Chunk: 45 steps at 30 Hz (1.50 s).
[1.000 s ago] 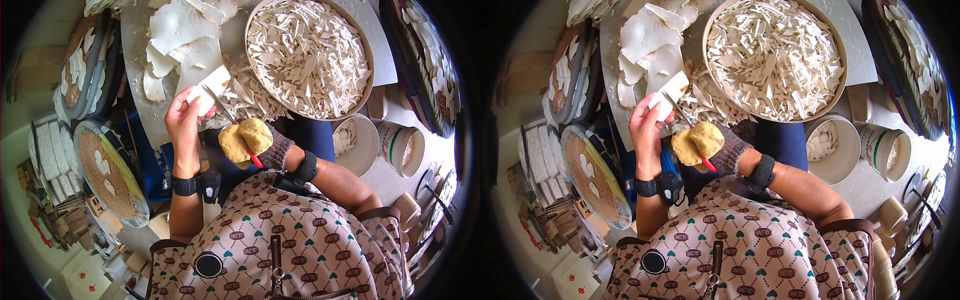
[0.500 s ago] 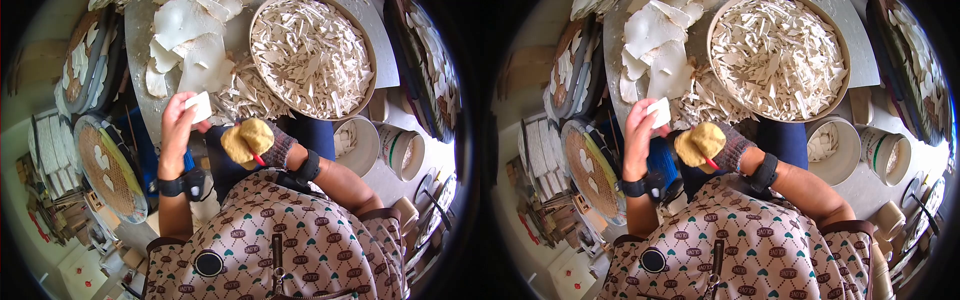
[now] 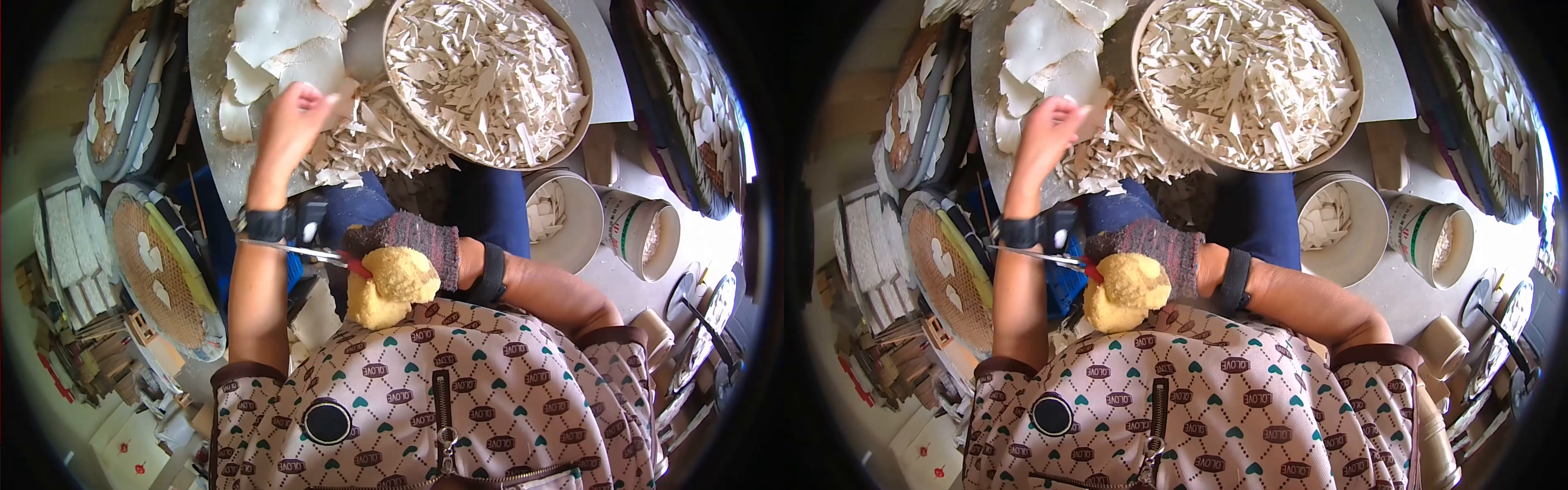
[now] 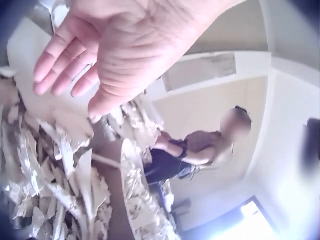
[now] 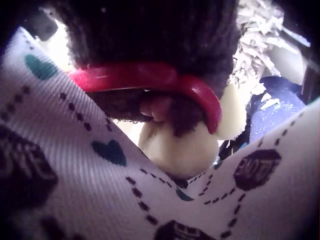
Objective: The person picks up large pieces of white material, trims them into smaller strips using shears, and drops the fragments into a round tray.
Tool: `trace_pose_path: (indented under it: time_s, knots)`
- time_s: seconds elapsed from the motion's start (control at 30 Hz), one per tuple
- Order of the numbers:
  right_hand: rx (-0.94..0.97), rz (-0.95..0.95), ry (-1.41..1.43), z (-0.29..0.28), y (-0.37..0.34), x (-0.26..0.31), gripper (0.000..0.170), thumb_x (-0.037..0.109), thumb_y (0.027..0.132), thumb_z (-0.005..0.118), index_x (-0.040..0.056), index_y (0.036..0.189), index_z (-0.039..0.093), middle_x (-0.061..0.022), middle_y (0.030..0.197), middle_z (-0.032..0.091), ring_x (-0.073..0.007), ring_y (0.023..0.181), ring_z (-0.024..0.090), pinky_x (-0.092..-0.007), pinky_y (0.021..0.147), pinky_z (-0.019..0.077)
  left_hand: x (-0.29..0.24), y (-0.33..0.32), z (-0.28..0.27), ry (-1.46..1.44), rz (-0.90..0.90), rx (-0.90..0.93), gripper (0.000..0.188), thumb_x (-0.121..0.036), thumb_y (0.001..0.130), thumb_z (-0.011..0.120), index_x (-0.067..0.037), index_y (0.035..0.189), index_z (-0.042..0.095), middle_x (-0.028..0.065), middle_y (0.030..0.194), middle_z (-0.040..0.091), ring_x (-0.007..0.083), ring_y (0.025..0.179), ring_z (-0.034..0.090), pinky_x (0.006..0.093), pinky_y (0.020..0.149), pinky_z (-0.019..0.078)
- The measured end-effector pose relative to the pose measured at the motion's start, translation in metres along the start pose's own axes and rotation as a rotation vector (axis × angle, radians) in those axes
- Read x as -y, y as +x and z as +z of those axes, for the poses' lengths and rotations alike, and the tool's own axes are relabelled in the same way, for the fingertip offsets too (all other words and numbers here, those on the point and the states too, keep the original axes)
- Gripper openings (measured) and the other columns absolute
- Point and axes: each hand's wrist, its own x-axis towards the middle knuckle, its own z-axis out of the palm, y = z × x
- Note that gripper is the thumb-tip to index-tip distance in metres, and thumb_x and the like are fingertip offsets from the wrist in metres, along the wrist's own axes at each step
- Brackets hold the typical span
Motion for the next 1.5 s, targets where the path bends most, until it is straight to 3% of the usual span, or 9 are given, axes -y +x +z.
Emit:
trace_pose_path:
  time_s: [0.07,0.23,0.37,0.43,0.5,0.6,0.8,1.13,1.5]
  knots:
    - [-0.131,-0.165,0.126,0.003,-0.007,-0.005,0.032,0.018,0.076,0.062,0.0022,0.104,0.057,-0.0179,0.094,0.061,-0.0317,0.088,0.059,-0.0358,0.076,0.0468,-0.005,0.011,0.018,0.241,0.067,-0.028,0.043,-0.036,0.074,0.067,-0.001,0.097,0.055,0.0153,0.085,0.063,0.0277,0.08,0.062,0.0353,0.071,0.0478]
    - [-0.105,-0.019,-0.048,-0.003,-0.006,0.0,0.031,0.02,0.074,0.064,0.0023,0.099,0.058,-0.0166,0.088,0.061,-0.0323,0.082,0.058,-0.0369,0.074,0.047,-0.013,0.025,0.008,-0.08,-0.155,0.225,0.028,-0.014,0.075,0.067,0.002,0.096,0.057,0.0116,0.08,0.064,0.0153,0.071,0.061,0.0251,0.063,0.0472]
    - [-0.282,0.047,-0.158,-0.01,-0.005,-0.015,0.03,0.018,0.078,0.061,0.0012,0.102,0.056,-0.0154,0.085,0.062,-0.0256,0.079,0.062,-0.0321,0.068,0.0479,-0.015,0.008,-0.014,-0.536,-0.076,-0.069,0.02,-0.006,0.078,0.065,0.004,0.093,0.056,0.0088,0.082,0.063,0.0139,0.067,0.06,0.023,0.062,0.0474]
    - [-0.395,0.031,0.622,0.002,-0.006,-0.074,0.026,0.019,0.085,0.058,-0.0012,0.102,0.055,-0.0089,0.094,0.062,-0.0189,0.088,0.06,-0.0297,0.076,0.048,-0.004,-0.003,-0.018,-0.866,-0.099,-0.162,0.021,-0.006,0.079,0.064,0.003,0.096,0.054,0.0097,0.085,0.063,0.0158,0.068,0.061,0.0246,0.063,0.049]
    - [-0.389,0.075,0.843,-0.009,-0.004,-0.059,0.027,0.013,0.088,0.054,-0.0015,0.11,0.052,-0.0091,0.105,0.06,-0.0181,0.095,0.058,-0.0285,0.087,0.0459,-0.007,-0.02,-0.016,-1.142,-0.147,-0.213,0.027,-0.004,0.081,0.061,0.002,0.103,0.046,0.0112,0.088,0.061,0.0199,0.07,0.062,0.0289,0.066,0.0523]
    - [-0.367,-0.038,1.271,-0.006,0.009,-0.058,0.029,0.009,0.089,0.052,-0.0004,0.116,0.049,-0.0093,0.112,0.057,-0.0168,0.102,0.056,-0.0291,0.092,0.0436,-0.02,-0.037,0.004,-1.112,-0.093,-0.296,0.046,-0.003,0.082,0.06,0.003,0.121,0.035,0.0144,0.089,0.062,0.024,0.075,0.064,0.0312,0.067,0.0539]
    - [-0.312,0.153,-0.039,-0.012,0.014,-0.062,0.031,0.012,0.091,0.049,0.0017,0.12,0.045,-0.0092,0.117,0.054,-0.0165,0.108,0.053,-0.03,0.095,0.041,-0.033,-0.056,0.03,-0.896,-0.03,-0.288,0.044,-0.002,0.084,0.055,-0.001,0.126,0.042,0.0081,0.088,0.063,0.0152,0.071,0.062,0.024,0.061,0.051]
    - [-0.377,0.117,0.119,-0.011,0.009,-0.051,0.03,0.01,0.09,0.052,0.0014,0.118,0.046,-0.0094,0.114,0.055,-0.0139,0.104,0.055,-0.0283,0.09,0.0451,-0.028,-0.052,0.025,-0.94,-0.117,-0.222,0.042,0.002,0.082,0.055,0.002,0.123,0.045,0.0098,0.081,0.064,0.0129,0.062,0.062,0.0218,0.056,0.0522]
    - [-0.365,0.167,-0.08,-0.019,0.003,-0.052,0.03,0.014,0.087,0.058,0.002,0.114,0.05,-0.0073,0.109,0.059,-0.012,0.098,0.057,-0.0263,0.086,0.046,-0.022,-0.052,0.025,-0.84,-0.145,-0.041,0.044,-0.003,0.085,0.054,0.001,0.127,0.042,0.0107,0.087,0.062,0.0152,0.07,0.063,0.0226,0.062,0.0524]
